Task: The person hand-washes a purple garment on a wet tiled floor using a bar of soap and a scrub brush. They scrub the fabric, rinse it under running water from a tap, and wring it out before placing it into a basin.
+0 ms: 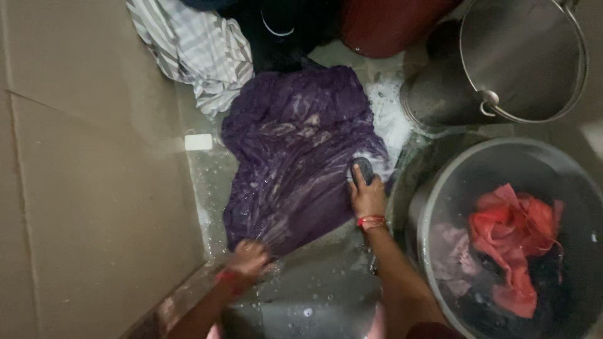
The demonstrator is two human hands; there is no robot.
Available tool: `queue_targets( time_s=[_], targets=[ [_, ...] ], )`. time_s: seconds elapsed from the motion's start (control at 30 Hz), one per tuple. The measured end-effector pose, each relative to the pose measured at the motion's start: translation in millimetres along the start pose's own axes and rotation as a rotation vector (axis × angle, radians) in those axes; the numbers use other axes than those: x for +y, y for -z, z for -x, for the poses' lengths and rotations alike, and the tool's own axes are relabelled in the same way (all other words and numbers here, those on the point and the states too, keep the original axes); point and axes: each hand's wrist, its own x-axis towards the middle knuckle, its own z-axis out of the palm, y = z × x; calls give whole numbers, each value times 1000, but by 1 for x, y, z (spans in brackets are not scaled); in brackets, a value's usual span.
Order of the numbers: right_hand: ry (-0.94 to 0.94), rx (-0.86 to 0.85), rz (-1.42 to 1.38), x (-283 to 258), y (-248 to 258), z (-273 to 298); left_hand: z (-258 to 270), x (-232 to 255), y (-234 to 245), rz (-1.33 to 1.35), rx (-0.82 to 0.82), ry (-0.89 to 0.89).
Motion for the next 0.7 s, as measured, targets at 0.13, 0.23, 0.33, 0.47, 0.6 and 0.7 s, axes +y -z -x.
queue_targets(
  time_s=[0.13, 0.23, 0.33, 0.47, 0.6, 0.7],
  targets=[
    [4, 80, 15, -3, -7, 4, -103, 77, 63, -135, 677, -545],
    [-30, 70, -11, -48, -13, 25, -153, 113, 72, -132, 454, -352],
    [369, 162, -241, -61, -18, 22, -122, 77, 49, -77, 346, -184],
    [233, -18, -212, -17, -25, 0, -15, -21, 9, -174, 91, -173],
    [141, 202, -128, 19, -44, 5, -31, 12, 3, -136, 196, -265],
    [104, 236, -80, 24, -62, 11, -108, 84, 22, -116, 908, -684]
  ],
)
